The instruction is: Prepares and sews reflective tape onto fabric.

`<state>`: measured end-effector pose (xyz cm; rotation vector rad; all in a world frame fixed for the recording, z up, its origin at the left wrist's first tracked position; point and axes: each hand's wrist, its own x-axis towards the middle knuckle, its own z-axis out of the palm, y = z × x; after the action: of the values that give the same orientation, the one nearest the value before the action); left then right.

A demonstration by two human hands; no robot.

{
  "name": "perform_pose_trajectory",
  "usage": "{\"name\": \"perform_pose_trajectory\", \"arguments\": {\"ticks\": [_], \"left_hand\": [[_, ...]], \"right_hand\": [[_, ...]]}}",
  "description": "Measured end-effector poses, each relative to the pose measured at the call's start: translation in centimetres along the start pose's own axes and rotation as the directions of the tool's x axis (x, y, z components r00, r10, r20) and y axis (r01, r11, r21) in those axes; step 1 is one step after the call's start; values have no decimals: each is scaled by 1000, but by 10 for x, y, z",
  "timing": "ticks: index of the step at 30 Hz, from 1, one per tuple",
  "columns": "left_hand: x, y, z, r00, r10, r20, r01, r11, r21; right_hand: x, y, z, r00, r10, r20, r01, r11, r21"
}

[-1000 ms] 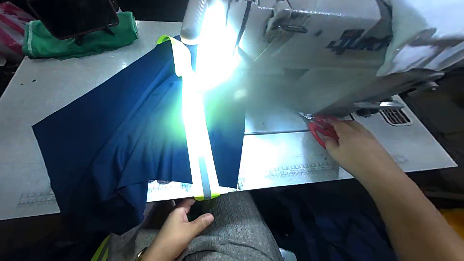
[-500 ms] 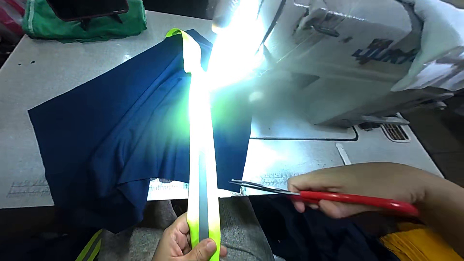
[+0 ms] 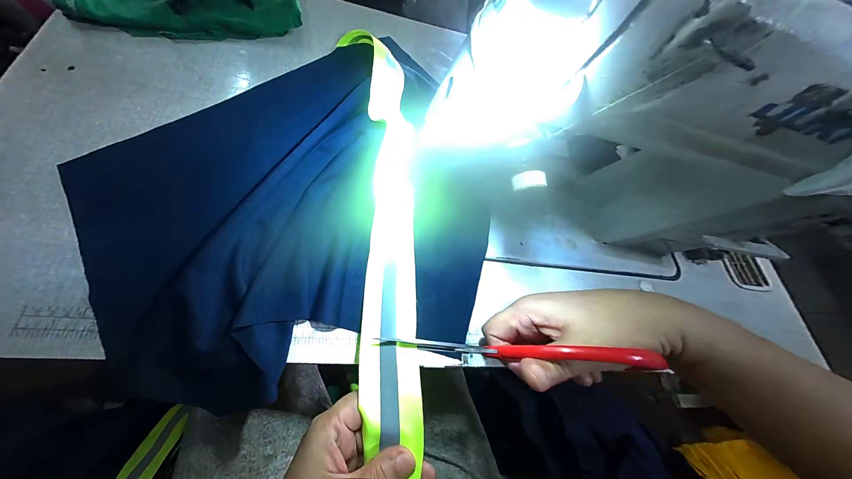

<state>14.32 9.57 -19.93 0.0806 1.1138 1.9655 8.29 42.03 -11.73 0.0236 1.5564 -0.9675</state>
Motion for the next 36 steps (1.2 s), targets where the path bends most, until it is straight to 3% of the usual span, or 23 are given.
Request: {"name": "perform_pose_trajectory", "arguments": {"ticks": [3,7,11,18,25,30,32,33,36], "left_hand": [[0,-1,-1,1000,-4,5,4,1000,-2],[1,0,-2,1000,3,3,-3,1000,0],[0,5,-4,1000,-6,9,6,999,37],[-10,10,-4,1000,-4,14,2,993,121],[-10,8,-2,1000,-4,16,2,991,130],[-12,10,-2,1000,-8,15,6,990,142],[-12,11,-5,1000,2,9,-4,982,187],[-12,13,-8,1000,9,14,-12,972,236],[-11,16,-18,995,49,83,-81,890,448]], "right_hand": [[-1,-2,-1,1000,22,7,-23,1000,18],[11,0,-5,995,-62,77,65,997,-43],[12,-3,1,999,-42,-14,42,999,-29],[-23,40,18,1000,2,-14,-2,1000,-26],[9,13,21,993,-115,14,116,993,-30],[9,4,25,985,-127,-116,122,991,-46],[-13,14,30,930,-150,-335,92,979,-183],[-27,24,32,856,-170,-487,27,958,-286],[-61,68,33,528,-166,-833,-290,886,-361]]}}
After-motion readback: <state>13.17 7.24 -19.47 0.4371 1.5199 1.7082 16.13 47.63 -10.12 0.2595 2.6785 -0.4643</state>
